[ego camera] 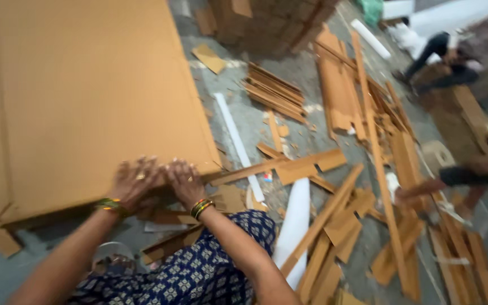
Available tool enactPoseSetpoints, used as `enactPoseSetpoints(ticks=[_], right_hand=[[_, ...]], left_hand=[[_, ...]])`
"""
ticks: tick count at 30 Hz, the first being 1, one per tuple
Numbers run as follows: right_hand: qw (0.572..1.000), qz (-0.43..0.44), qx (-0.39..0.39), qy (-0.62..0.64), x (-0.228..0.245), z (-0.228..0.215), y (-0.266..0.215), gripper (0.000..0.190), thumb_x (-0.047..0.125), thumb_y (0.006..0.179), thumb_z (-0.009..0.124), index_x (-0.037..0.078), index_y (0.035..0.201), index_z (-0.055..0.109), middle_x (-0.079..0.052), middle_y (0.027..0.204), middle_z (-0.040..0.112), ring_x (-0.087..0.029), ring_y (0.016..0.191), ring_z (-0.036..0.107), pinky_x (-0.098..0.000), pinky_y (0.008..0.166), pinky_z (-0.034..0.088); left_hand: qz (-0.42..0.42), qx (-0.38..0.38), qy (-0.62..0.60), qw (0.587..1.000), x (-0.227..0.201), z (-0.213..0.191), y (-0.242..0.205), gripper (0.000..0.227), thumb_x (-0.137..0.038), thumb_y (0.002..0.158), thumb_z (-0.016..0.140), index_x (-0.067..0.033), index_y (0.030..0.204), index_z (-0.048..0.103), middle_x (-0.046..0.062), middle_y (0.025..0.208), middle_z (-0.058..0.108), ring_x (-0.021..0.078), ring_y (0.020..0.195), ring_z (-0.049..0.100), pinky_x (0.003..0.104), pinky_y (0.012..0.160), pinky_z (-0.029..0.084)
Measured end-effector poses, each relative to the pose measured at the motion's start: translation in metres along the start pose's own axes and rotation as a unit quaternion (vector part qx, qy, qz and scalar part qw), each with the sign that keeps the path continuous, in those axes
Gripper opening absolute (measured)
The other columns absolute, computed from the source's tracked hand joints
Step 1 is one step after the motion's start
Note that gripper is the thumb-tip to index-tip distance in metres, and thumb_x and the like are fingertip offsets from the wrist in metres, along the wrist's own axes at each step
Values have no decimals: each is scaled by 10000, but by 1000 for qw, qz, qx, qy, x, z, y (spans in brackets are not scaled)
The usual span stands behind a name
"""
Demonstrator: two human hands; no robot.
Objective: The person sits on the floor and repeatedly presses down on the edges of a large rectangular wooden board to secure its frame. The person then picks up a thin wooden strip and applies a white substance from a bottle onto it.
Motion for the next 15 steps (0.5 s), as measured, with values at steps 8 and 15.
enactPoseSetpoints(ticks=[8,15], right_hand=[[990,-29,-68,119,78,-42,34,526,240,1003,545,166,1516,457,-177,1535,485,-346,1438,443,-529,1203,325],[990,-30,-63,120,79,-22,25,539,235,999,544,168,1525,448,-172,1531,491,-332,1396,487,-523,1165,353]], left_hand=[[-15,81,138,987,102,-11,-95,736,-284,973,440,-396,1601,74,95,1717,126,384,1539,183,726,1159,176],[-18,-4,26,999,97,-41,-99,767,-362,884,495,-393,1594,207,101,1675,294,370,1469,341,721,1138,232]])
Point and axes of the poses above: each hand's wrist, its own y-axis towards the middle knuckle, its own z-axis out of the palm, x = y × z, the point moved 10 cm from there along y, towards the middle knuckle
